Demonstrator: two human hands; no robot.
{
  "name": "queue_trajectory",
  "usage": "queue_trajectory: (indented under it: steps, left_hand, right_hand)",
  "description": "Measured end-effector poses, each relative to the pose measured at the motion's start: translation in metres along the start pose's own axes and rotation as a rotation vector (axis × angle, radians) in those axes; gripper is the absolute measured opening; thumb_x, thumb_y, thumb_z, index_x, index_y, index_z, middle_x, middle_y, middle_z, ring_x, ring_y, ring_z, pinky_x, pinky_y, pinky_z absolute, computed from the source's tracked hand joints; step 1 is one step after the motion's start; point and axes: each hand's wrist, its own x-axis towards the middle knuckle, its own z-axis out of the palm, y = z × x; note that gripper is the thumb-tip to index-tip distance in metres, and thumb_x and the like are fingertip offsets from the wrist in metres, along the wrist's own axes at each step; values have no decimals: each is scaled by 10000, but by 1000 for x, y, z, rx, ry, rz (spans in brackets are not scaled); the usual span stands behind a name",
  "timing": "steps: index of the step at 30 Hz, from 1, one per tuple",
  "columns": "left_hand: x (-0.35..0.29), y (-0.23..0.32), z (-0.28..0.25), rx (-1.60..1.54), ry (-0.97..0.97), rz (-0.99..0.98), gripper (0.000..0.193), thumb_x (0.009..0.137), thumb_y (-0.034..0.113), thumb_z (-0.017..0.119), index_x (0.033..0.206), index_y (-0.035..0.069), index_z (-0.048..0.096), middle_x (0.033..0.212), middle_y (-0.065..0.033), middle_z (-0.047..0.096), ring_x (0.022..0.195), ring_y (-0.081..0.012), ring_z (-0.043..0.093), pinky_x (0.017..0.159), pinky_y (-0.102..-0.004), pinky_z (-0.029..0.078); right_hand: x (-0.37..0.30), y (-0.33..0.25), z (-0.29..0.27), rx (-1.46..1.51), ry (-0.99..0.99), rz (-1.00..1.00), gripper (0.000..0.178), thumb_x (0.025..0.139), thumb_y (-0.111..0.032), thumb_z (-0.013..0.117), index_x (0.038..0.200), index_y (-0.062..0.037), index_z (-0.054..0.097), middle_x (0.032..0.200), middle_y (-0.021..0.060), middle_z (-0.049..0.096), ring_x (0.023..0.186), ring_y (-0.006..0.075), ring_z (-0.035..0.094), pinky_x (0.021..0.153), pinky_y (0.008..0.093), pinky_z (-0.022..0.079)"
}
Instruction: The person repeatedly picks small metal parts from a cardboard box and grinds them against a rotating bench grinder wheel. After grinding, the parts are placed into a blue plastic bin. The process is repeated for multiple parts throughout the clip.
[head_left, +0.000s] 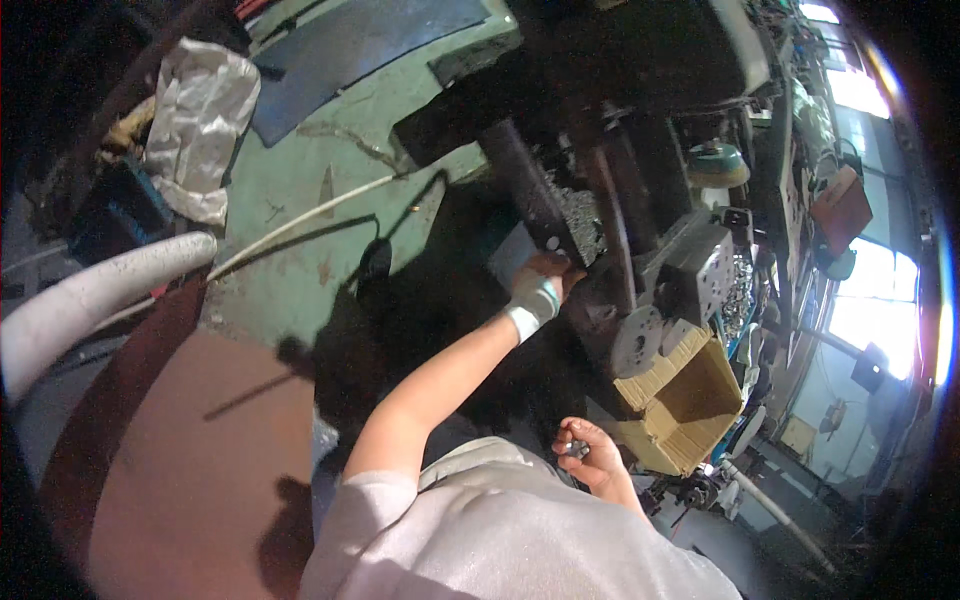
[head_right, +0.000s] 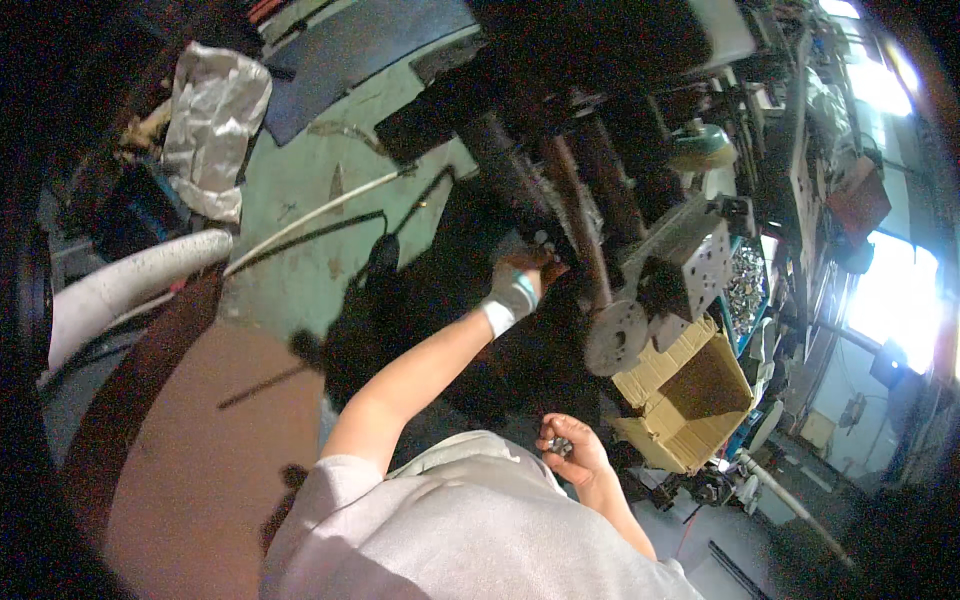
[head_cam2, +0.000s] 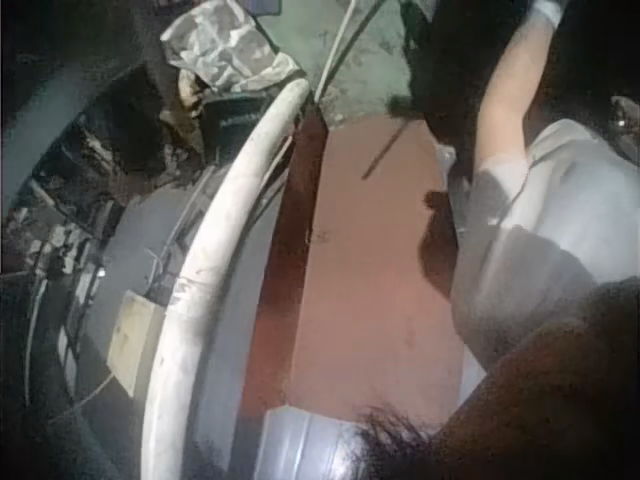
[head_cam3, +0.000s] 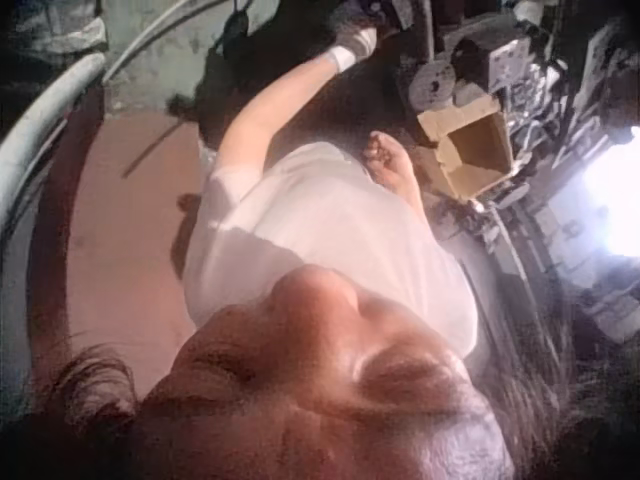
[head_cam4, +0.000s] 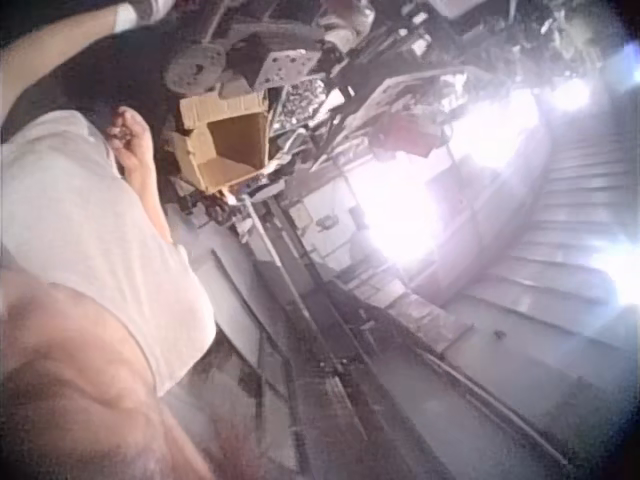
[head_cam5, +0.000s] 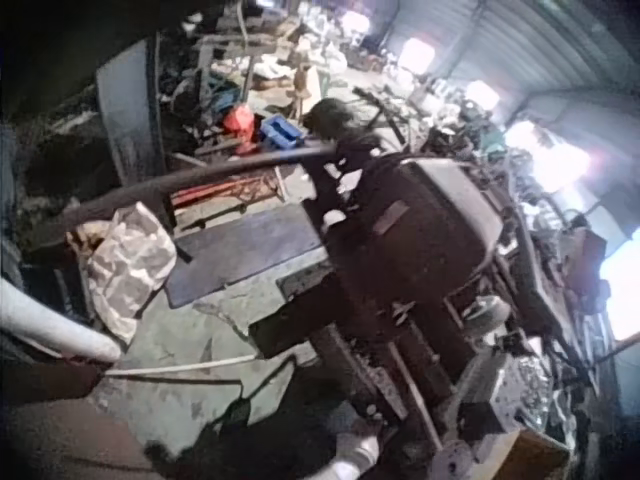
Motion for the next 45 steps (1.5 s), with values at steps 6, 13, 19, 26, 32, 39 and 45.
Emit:
queue_trajectory:
  steps: [6,13,19,26,32,39,45]
  left_hand:
    - [66,24,25,-35,-245,105,207,771,237,551,927,104,572,982,-84,561,926,-227,517,785,-305,427]
    - [72,-9,61,-435,-263,42,214,782,232,560,935,82,562,892,-71,572,815,-211,535,717,-303,453]
    - [94,-7,88,-376,-115,123,223,791,227,568,941,63,553,814,-60,582,720,-197,550,658,-301,475]
    - [97,-20,86,-870,-228,89,235,802,221,578,949,41,542,723,-47,593,609,-181,569,589,-299,501]
    - [95,-13,45,-1083,-516,-84,129,765,132,620,829,33,567,655,-62,588,533,-122,542,467,-255,452]
    - [80,16,23,-1351,-500,-781,102,770,124,547,812,32,550,637,-82,539,481,-192,479,489,-343,472]
    - [78,3,59,-1063,-476,-319,176,738,213,563,840,69,559,681,-75,568,589,-207,537,554,-370,474]
  right_hand:
    - [-28,13,-31,153,155,-125,121,797,-135,568,862,-34,572,667,45,560,623,191,509,431,257,406]
    - [-32,34,-62,455,95,-84,115,804,-123,545,868,-32,573,697,48,547,651,180,473,451,254,374]
    - [-24,30,-65,426,148,-69,116,792,-111,555,867,-22,565,685,55,549,654,192,468,453,243,360]
    - [-15,19,-51,365,184,-44,137,793,-119,562,884,-17,554,706,60,542,648,199,483,451,243,365]
    - [-4,11,-38,359,106,-39,140,791,-120,571,883,-16,555,699,66,553,630,198,507,436,244,370]
    - [5,13,-40,413,78,-13,148,791,-119,572,890,-10,559,704,69,556,637,189,509,448,232,363]
    - [5,8,-32,445,59,-13,157,793,-126,577,891,-4,559,708,73,550,640,181,487,446,217,352]
